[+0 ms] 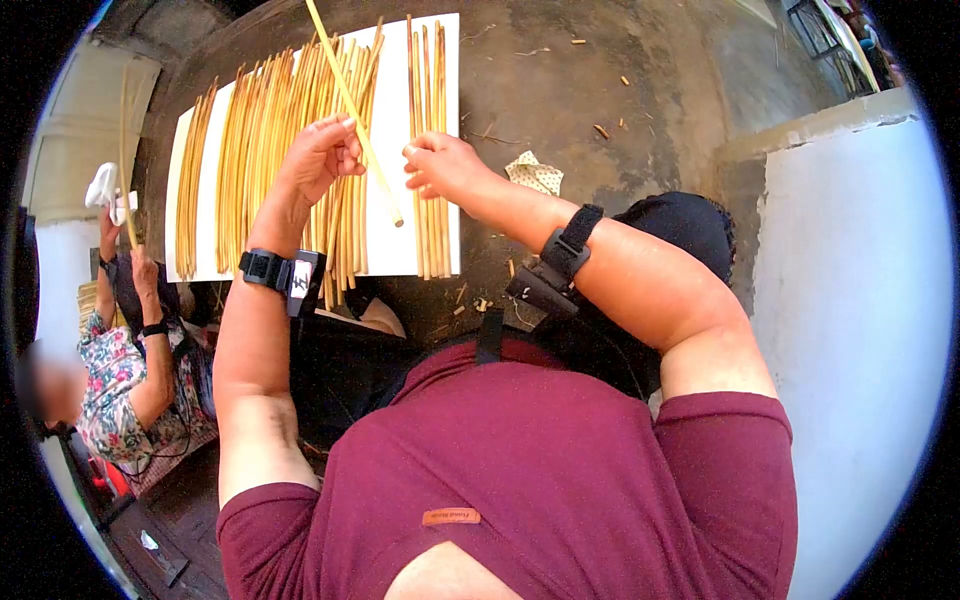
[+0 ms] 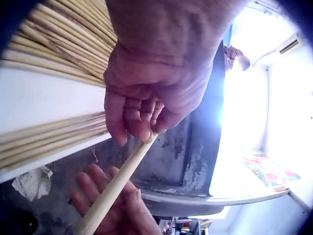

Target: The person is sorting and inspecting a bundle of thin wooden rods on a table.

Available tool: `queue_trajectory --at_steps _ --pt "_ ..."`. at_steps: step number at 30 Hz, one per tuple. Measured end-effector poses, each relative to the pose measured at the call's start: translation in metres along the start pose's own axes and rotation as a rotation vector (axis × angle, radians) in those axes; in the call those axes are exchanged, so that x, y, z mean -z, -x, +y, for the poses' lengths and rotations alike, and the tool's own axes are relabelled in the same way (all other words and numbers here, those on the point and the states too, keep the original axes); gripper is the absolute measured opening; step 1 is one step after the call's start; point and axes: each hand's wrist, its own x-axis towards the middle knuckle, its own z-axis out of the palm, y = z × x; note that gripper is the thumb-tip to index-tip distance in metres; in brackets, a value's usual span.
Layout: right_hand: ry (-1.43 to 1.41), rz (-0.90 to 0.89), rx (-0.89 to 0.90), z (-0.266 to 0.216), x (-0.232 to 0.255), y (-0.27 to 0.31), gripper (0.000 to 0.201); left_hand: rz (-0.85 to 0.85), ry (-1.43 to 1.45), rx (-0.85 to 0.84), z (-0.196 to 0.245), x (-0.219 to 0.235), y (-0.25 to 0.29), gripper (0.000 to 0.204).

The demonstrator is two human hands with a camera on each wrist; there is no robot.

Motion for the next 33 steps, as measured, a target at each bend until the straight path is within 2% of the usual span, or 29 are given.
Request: queue_trajectory --at_steps 2,3,4,6,14,20,24,26,28,30,32,33 --pt "-0.376 -0.300 -0.262 -0.010 0.001 0.006 0.035 -0.041 0.049 -0.006 0.001 0.000 0.002 0.013" --pt "-0.427 -0.402 -0.265 -0.019 -0.001 0.012 0.037 -0.075 0.082 -0.015 0.000 -0.001 0.002 0.014" --pt "-0.423 -0.405 -0.262 -0.018 -0.003 0.011 0.037 -0.109 0.113 -0.026 0.000 -0.002 0.001 0.014" --pt "-0.385 -0.558 -0.196 -0.014 -0.006 0.010 0.032 -0.113 0.129 -0.026 -0.002 -0.006 0.002 0.014" --pt "-0.440 -0.569 -0.188 -0.016 -0.013 0.008 0.028 -0.030 0.178 0.025 -0.021 -0.011 -0.001 0.014" --pt "-0.645 -0.638 -0.212 -0.015 -0.013 0.013 0.032 0.007 0.192 0.036 -0.021 -0.017 0.005 0.019" --pt "-0.805 -0.685 -0.203 -0.014 -0.013 0.015 0.027 0.002 0.157 0.049 -0.013 -0.030 0.012 0.025" --pt "-0.870 -0.700 -0.199 -0.015 -0.014 0.015 0.028 0.075 0.245 0.042 -0.007 -0.040 0.016 0.030" --pt "-0.974 -0.774 -0.217 -0.020 -0.016 0.019 0.029 0.062 0.292 0.027 -0.006 -0.038 0.013 0.032" --pt "-1.008 -0.736 -0.239 -0.031 -0.019 0.036 0.032 0.056 0.374 0.010 -0.001 -0.034 0.009 0.033" --pt "-1.067 -0.763 -0.255 -0.039 -0.018 0.045 0.033 -0.108 0.462 -0.011 0.003 -0.024 0.003 0.028" --pt "-1.082 -0.796 -0.240 -0.044 -0.016 0.049 0.033 -0.050 0.478 -0.019 0.013 -0.036 0.008 0.023"
